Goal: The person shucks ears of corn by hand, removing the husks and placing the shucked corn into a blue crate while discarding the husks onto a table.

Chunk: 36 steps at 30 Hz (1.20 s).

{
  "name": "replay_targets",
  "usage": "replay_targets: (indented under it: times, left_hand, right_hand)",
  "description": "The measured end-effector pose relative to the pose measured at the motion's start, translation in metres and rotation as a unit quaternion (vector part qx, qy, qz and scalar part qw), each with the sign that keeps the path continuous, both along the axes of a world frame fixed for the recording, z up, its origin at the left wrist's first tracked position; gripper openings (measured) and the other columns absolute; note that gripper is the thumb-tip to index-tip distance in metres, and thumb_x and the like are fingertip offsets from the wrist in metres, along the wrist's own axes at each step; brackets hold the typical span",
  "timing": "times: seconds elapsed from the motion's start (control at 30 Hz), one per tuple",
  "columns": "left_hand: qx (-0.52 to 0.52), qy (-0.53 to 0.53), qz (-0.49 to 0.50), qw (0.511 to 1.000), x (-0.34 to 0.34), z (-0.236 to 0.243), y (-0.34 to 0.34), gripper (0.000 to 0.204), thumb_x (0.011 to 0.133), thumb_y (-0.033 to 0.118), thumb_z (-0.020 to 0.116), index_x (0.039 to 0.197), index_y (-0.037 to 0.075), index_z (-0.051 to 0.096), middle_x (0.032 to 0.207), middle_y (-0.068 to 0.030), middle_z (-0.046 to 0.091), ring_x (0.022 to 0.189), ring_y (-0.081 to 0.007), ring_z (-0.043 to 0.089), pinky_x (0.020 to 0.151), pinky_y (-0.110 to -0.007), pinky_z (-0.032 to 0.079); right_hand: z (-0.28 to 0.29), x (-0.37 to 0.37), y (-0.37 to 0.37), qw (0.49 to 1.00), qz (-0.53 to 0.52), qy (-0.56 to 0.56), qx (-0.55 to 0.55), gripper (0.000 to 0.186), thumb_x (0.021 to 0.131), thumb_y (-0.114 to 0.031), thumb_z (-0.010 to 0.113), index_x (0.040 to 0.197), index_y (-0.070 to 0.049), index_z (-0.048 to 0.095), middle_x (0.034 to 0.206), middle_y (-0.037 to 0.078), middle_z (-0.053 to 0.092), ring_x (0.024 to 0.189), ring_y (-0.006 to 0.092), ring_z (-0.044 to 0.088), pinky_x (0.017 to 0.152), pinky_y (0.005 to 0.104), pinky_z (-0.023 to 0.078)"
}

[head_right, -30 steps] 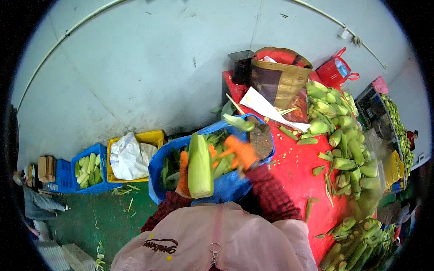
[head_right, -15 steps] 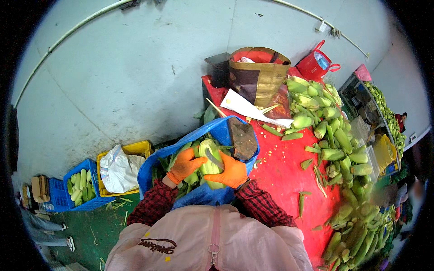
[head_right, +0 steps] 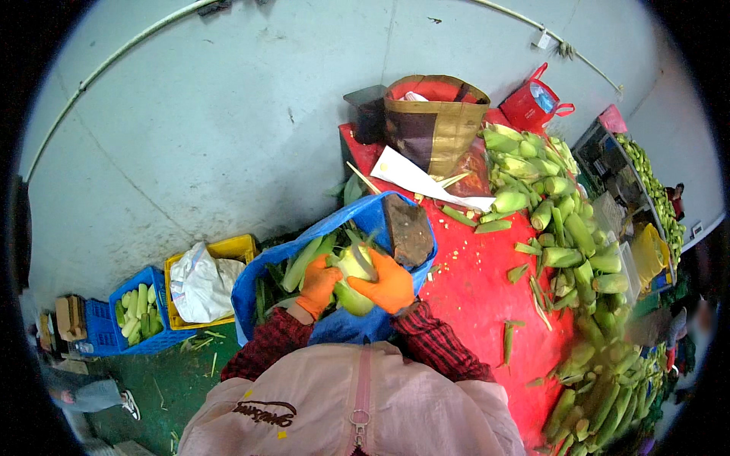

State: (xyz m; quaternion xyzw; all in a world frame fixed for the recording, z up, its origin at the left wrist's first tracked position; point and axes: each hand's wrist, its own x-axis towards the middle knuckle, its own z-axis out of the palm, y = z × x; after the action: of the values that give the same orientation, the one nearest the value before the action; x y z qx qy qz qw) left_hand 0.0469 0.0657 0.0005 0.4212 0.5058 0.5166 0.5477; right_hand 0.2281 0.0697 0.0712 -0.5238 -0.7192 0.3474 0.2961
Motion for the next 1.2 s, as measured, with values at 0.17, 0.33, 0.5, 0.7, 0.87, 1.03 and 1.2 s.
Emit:
replay_targets:
  times: [0.17,0.33,0.5,0.7,0.87,1.03,1.2]
  left_hand:
    - [0.031,-0.003,-0.041,0.999,0.004,0.045,-0.012,0.029,0.084,0.015,0.063,0.108,0.0,0.067,0.095,-0.0071,0.069,0.088,-0.018,0.064,0.078,-0.034,0.051]
    - [0.053,0.198,-0.098,0.974,0.005,0.078,-0.009,0.026,0.088,0.027,0.067,0.1,0.005,0.069,0.092,-0.0135,0.069,0.087,-0.0268,0.066,0.075,-0.037,0.051]
    - [0.301,0.286,-0.042,0.909,0.003,0.055,0.0,0.025,0.092,0.025,0.065,0.082,0.002,0.063,0.076,-0.0148,0.057,0.07,-0.0341,0.056,0.063,-0.043,0.044]
    - [0.119,0.37,0.079,0.918,-0.047,-0.051,0.001,0.027,0.092,0.031,0.065,0.087,0.004,0.066,0.086,-0.018,0.063,0.078,-0.0395,0.061,0.066,-0.048,0.047]
    - [-0.025,0.448,0.055,0.892,-0.066,-0.044,-0.011,0.036,0.088,0.035,0.071,0.104,0.003,0.068,0.104,-0.0218,0.066,0.097,-0.0325,0.066,0.084,-0.042,0.054]
    - [0.151,0.146,-0.06,0.976,-0.007,0.085,0.019,0.051,0.086,0.032,0.074,0.124,-0.001,0.063,0.113,-0.0171,0.066,0.1,-0.0253,0.065,0.089,-0.034,0.051]
    - [0.309,0.248,-0.178,0.901,0.017,0.115,0.032,0.042,0.084,0.02,0.074,0.118,-0.003,0.065,0.094,-0.0123,0.067,0.082,-0.0188,0.063,0.074,-0.034,0.051]
  right_hand:
    - [0.02,-0.002,0.003,0.997,-0.044,-0.056,-0.029,0.065,0.071,-0.045,0.083,0.118,-0.004,0.065,0.1,0.016,0.071,0.093,0.0293,0.069,0.083,0.0383,0.053]
    - [0.003,0.005,0.007,0.996,-0.053,-0.068,-0.005,0.062,0.07,-0.045,0.084,0.113,-0.004,0.066,0.099,0.016,0.071,0.092,0.0278,0.069,0.082,0.0383,0.053]
    - [-0.003,0.016,0.009,0.999,-0.041,0.019,-0.004,0.059,0.069,-0.033,0.087,0.117,-0.004,0.067,0.103,0.011,0.072,0.094,0.0189,0.068,0.085,0.0347,0.053]
    - [0.012,0.054,0.02,0.925,-0.191,0.326,0.033,0.051,0.077,-0.019,0.081,0.123,-0.004,0.064,0.097,0.004,0.07,0.079,0.0134,0.066,0.069,0.0277,0.055]
    - [0.039,0.087,0.036,0.9,-0.155,0.406,0.018,0.049,0.079,-0.019,0.068,0.125,-0.002,0.063,0.097,0.004,0.069,0.06,0.0069,0.057,0.048,0.0191,0.042]
    - [0.059,0.062,0.027,0.955,0.019,0.274,-0.112,0.059,0.076,-0.014,0.078,0.132,-0.002,0.06,0.116,0.005,0.068,0.091,0.011,0.064,0.078,0.0267,0.053]
    - [0.044,0.046,0.033,0.954,0.138,0.257,-0.075,0.063,0.077,-0.019,0.081,0.133,0.0,0.059,0.133,0.011,0.061,0.118,0.0161,0.057,0.104,0.0334,0.044]
